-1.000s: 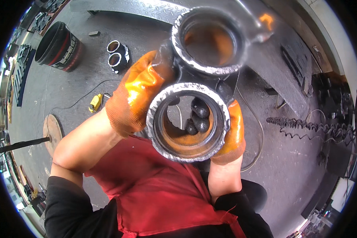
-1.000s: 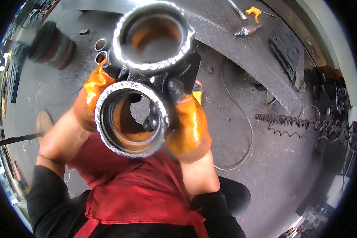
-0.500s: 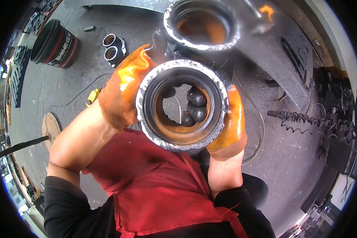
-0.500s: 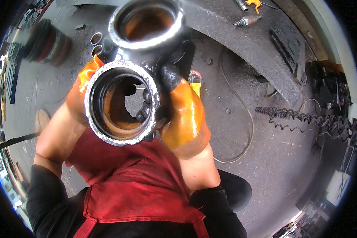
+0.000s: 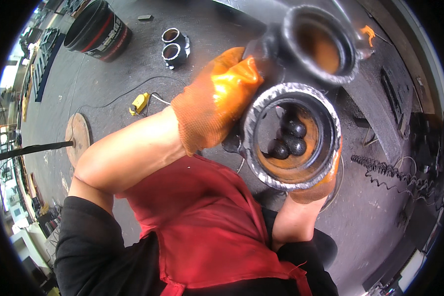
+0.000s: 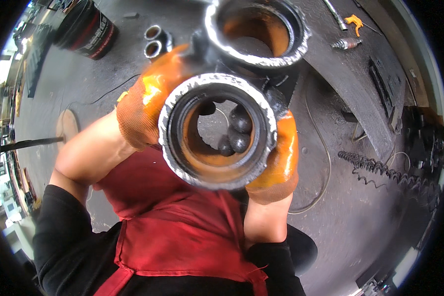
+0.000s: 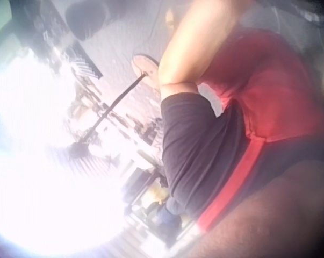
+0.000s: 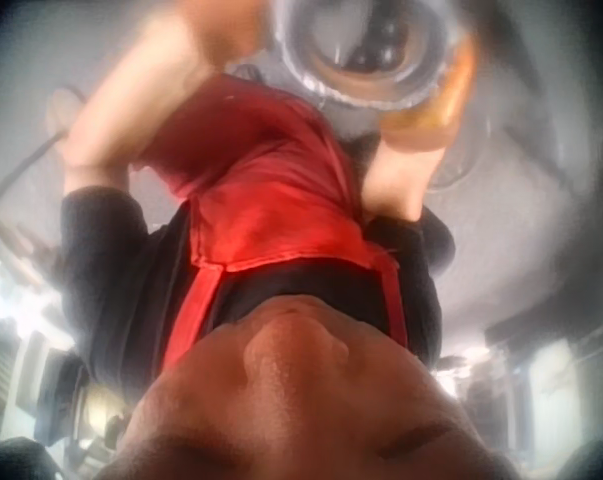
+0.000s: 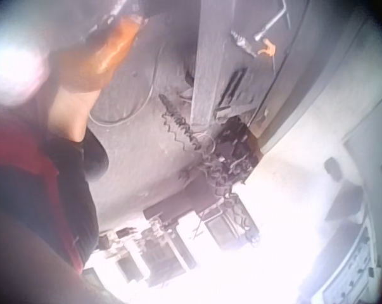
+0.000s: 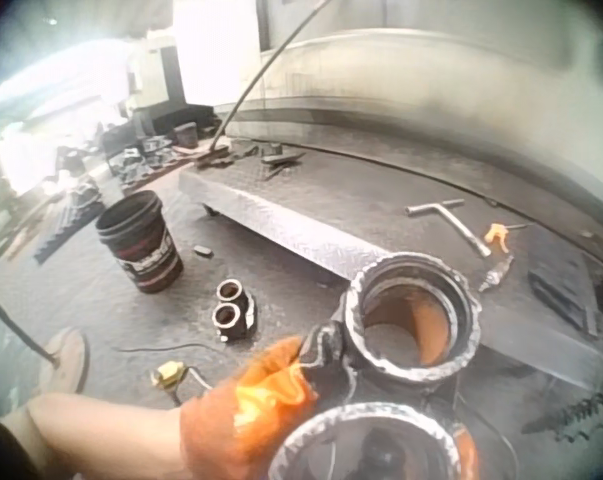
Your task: The person uses a handheld grinder to smooth the edges of circular metal pipes attached to a base, then uses a pneumatic die grinder to refine the internal and external surfaces of the metal component.
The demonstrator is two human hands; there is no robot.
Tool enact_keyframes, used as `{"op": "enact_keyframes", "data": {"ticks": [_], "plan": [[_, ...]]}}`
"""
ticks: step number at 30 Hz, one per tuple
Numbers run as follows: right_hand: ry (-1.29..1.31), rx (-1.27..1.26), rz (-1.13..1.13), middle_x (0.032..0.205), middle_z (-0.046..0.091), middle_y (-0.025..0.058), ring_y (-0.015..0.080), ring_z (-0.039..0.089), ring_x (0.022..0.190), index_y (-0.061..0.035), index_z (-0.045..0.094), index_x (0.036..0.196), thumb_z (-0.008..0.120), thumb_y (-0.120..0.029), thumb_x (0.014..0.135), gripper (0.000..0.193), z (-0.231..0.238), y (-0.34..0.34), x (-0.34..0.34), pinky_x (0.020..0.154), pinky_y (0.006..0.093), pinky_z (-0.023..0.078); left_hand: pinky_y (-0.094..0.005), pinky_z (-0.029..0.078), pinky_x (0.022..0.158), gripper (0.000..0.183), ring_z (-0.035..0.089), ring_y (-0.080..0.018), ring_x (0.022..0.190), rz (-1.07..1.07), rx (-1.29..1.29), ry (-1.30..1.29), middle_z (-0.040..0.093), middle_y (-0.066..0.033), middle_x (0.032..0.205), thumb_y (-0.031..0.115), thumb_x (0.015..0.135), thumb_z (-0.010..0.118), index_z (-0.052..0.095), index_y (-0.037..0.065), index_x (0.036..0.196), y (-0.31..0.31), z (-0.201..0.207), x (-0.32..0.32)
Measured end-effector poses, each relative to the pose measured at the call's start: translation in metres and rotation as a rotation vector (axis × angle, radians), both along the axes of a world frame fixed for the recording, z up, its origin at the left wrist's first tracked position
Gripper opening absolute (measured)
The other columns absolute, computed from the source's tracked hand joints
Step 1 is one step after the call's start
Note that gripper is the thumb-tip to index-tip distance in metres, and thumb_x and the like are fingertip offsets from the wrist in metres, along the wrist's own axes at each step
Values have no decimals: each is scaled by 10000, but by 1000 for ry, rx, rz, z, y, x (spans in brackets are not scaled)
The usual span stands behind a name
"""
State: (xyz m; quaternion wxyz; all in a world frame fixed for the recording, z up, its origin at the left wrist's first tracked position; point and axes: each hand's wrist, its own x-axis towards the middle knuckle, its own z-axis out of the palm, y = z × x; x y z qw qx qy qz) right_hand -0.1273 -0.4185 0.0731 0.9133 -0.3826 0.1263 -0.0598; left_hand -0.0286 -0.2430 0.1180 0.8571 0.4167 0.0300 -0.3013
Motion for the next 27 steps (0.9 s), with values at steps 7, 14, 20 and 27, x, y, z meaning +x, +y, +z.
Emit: {"op": "enact_keyframes", "data": {"ticks": [7, 14, 20, 27], "plan": [[31, 14, -36, 1309, 640, 185, 251, 662, 1133, 33, 473, 1465, 468, -238, 1088, 464, -16, -8, -9, 978, 361, 562, -357, 493, 929, 351, 615, -198, 1045, 55, -93, 74, 655, -84, 1150, 212, 963, 669, 578, 64, 1267, -4, 1, 0], [-37, 133, 87, 1289, 641, 179, 273, 667, 1108, 22, 483, 1448, 472, -303, 1082, 489, -13, -16, -10, 971, 379, 566, -321, 517, 890, 331, 620, -155, 1018, 74, -138, 114, 653, -62, 1137, 205, 988, 661, 563, 78, 1277, -6, 1, 0], [46, 6, -60, 1320, 634, 170, 262, 644, 1183, 22, 504, 1424, 453, -291, 1102, 452, -28, -12, -10, 1044, 373, 527, -291, 539, 856, 315, 625, -118, 995, 22, -190, 149, 652, -43, 1126, 199, 1009, 655, 550, 91, 1286, -4, -14, 9], [300, 52, 54, 1290, 670, 137, 263, 671, 1159, -8, 570, 1358, 408, -321, 1090, 443, -67, 28, 47, 994, 419, 575, -388, 478, 1102, 717, 556, -182, 1314, -295, -263, 7, 569, -80, 1427, 294, 942, 772, 392, 84, 1513, 27, -163, 40]]}}
